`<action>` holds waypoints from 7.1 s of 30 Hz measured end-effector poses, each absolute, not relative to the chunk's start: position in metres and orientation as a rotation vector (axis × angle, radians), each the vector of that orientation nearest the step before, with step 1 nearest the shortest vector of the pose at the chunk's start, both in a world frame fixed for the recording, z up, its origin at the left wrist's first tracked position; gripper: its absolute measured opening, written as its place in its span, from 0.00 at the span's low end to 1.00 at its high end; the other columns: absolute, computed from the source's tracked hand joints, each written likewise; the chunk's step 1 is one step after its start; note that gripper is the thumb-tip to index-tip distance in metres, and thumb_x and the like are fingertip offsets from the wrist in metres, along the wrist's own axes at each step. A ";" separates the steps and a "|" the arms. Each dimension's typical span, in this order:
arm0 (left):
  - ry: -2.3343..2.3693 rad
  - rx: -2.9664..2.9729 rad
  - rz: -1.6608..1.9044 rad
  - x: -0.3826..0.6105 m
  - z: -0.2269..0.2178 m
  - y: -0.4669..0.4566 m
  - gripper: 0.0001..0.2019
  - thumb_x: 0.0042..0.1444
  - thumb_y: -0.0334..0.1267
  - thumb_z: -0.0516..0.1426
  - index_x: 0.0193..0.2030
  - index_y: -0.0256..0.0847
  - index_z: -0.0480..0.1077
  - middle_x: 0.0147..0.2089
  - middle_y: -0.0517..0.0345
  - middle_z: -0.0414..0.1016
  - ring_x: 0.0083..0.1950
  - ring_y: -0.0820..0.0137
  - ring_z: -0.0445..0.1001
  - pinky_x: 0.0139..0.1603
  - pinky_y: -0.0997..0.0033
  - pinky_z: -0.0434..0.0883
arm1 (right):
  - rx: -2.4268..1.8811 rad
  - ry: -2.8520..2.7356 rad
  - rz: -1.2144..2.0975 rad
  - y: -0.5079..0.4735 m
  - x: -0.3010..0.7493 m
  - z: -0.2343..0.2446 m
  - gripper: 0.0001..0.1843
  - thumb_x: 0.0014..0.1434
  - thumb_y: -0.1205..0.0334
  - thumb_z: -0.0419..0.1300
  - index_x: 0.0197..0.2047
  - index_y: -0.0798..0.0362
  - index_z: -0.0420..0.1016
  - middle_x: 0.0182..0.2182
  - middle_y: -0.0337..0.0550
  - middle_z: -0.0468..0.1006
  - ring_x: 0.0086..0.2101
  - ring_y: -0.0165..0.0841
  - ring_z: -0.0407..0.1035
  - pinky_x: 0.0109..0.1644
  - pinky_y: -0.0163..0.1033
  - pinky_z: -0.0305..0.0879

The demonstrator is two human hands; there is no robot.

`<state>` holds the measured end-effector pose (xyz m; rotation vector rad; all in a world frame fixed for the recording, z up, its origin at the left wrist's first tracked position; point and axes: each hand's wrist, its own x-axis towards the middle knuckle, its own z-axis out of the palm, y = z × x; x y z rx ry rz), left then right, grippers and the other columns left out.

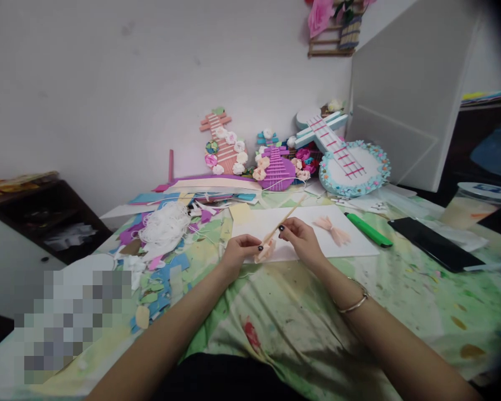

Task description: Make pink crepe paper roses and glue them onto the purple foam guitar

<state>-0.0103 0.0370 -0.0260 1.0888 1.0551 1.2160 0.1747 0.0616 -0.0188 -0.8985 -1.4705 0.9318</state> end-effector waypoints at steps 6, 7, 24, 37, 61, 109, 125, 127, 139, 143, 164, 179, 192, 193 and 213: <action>1.030 1.080 1.185 -0.006 -0.022 0.030 0.11 0.31 0.33 0.68 0.24 0.34 0.74 0.23 0.57 0.76 0.24 0.75 0.70 0.28 0.75 0.64 | -0.926 -1.433 0.937 0.061 0.170 -0.021 0.16 0.52 0.49 0.60 0.30 0.55 0.70 0.22 0.39 0.72 0.25 0.29 0.66 0.31 0.35 0.61; 1.031 1.088 1.181 -0.005 -0.022 0.029 0.11 0.31 0.32 0.68 0.24 0.34 0.74 0.23 0.57 0.76 0.24 0.75 0.70 0.29 0.75 0.64 | -0.935 -1.431 0.933 0.061 0.170 -0.022 0.16 0.52 0.49 0.60 0.30 0.55 0.71 0.22 0.39 0.72 0.25 0.29 0.66 0.31 0.36 0.62; 1.022 1.121 1.166 -0.008 -0.029 0.027 0.09 0.32 0.30 0.68 0.23 0.35 0.75 0.23 0.58 0.75 0.26 0.75 0.70 0.30 0.75 0.64 | -0.933 -1.429 1.006 0.057 0.170 -0.029 0.22 0.48 0.42 0.61 0.27 0.55 0.72 0.20 0.39 0.72 0.24 0.29 0.64 0.29 0.35 0.59; 1.096 1.040 1.173 -0.001 -0.025 0.032 0.09 0.29 0.29 0.66 0.23 0.34 0.75 0.23 0.55 0.75 0.24 0.72 0.70 0.30 0.70 0.65 | -0.919 -1.436 1.042 0.051 0.178 -0.028 0.23 0.54 0.42 0.57 0.25 0.54 0.71 0.20 0.39 0.70 0.24 0.27 0.60 0.29 0.34 0.56; 0.989 0.917 1.133 -0.001 -0.006 0.031 0.11 0.26 0.29 0.67 0.22 0.33 0.74 0.22 0.56 0.74 0.25 0.73 0.70 0.30 0.73 0.65 | -0.889 -1.409 1.106 0.048 0.179 -0.024 0.18 0.55 0.45 0.57 0.34 0.54 0.72 0.22 0.38 0.70 0.23 0.27 0.59 0.29 0.34 0.56; 1.099 1.412 1.246 0.000 -0.005 0.013 0.19 0.37 0.33 0.62 0.39 0.36 0.66 0.33 0.60 0.69 0.33 0.73 0.67 0.34 0.75 0.62 | -0.900 -1.374 1.030 0.045 0.176 -0.015 0.18 0.50 0.48 0.62 0.27 0.57 0.75 0.19 0.39 0.70 0.21 0.26 0.58 0.24 0.34 0.51; 1.143 1.497 1.269 -0.005 -0.011 0.019 0.17 0.36 0.29 0.57 0.38 0.36 0.68 0.32 0.62 0.68 0.33 0.74 0.66 0.32 0.77 0.61 | -0.775 -1.176 1.040 0.050 0.185 -0.012 0.16 0.53 0.51 0.61 0.25 0.57 0.74 0.18 0.37 0.67 0.20 0.24 0.57 0.24 0.33 0.51; 1.131 1.474 1.280 -0.006 -0.012 0.019 0.17 0.36 0.29 0.57 0.38 0.36 0.68 0.32 0.62 0.69 0.33 0.74 0.67 0.32 0.77 0.61 | -0.749 -1.060 0.999 0.051 0.190 -0.009 0.15 0.52 0.53 0.61 0.23 0.56 0.73 0.18 0.37 0.67 0.21 0.24 0.57 0.25 0.33 0.53; 1.037 1.383 1.200 0.000 -0.008 0.012 0.19 0.37 0.30 0.58 0.41 0.38 0.70 0.31 0.61 0.71 0.31 0.73 0.67 0.31 0.76 0.62 | -0.908 -1.431 0.969 0.040 0.186 -0.002 0.15 0.54 0.51 0.57 0.28 0.55 0.72 0.23 0.38 0.71 0.16 0.21 0.52 0.18 0.31 0.46; 0.987 1.358 1.152 0.000 -0.009 0.011 0.18 0.39 0.32 0.60 0.41 0.38 0.71 0.35 0.58 0.73 0.35 0.70 0.70 0.35 0.74 0.65 | -0.953 -1.731 0.863 0.030 0.172 -0.003 0.14 0.54 0.52 0.58 0.31 0.55 0.74 0.27 0.38 0.72 0.21 0.23 0.56 0.23 0.31 0.52; 0.978 1.407 1.203 0.004 -0.007 0.009 0.12 0.42 0.33 0.62 0.37 0.36 0.72 0.37 0.56 0.75 0.39 0.69 0.72 0.40 0.73 0.67 | -1.011 -1.783 0.800 0.024 0.167 -0.003 0.03 0.48 0.65 0.58 0.30 0.53 0.67 0.26 0.33 0.70 0.19 0.21 0.54 0.22 0.30 0.50; 0.992 1.537 1.249 0.001 -0.008 0.012 0.12 0.43 0.31 0.60 0.38 0.38 0.71 0.38 0.55 0.74 0.41 0.67 0.73 0.41 0.72 0.68 | -0.917 -1.786 0.892 0.029 0.168 -0.010 0.07 0.52 0.60 0.60 0.30 0.54 0.73 0.26 0.37 0.72 0.23 0.25 0.60 0.26 0.31 0.56; 0.929 1.502 1.268 0.001 -0.007 0.011 0.11 0.46 0.38 0.62 0.35 0.37 0.69 0.35 0.56 0.72 0.39 0.69 0.70 0.42 0.71 0.66 | -0.885 -1.805 0.966 0.024 0.165 -0.007 0.05 0.52 0.62 0.58 0.30 0.55 0.71 0.24 0.34 0.67 0.23 0.23 0.58 0.24 0.29 0.54; 0.916 1.488 1.272 0.001 -0.007 0.011 0.11 0.45 0.38 0.62 0.35 0.37 0.68 0.35 0.57 0.71 0.38 0.69 0.70 0.41 0.72 0.66 | -0.885 -1.805 0.969 0.024 0.164 -0.007 0.05 0.52 0.62 0.58 0.30 0.55 0.71 0.24 0.34 0.67 0.22 0.23 0.57 0.24 0.29 0.54; 0.962 1.576 1.286 0.001 -0.004 0.009 0.07 0.45 0.33 0.59 0.33 0.38 0.68 0.32 0.59 0.69 0.36 0.71 0.68 0.37 0.74 0.65 | -0.898 -1.815 0.920 0.027 0.166 -0.011 0.03 0.52 0.66 0.56 0.32 0.54 0.71 0.26 0.36 0.70 0.22 0.24 0.59 0.25 0.31 0.55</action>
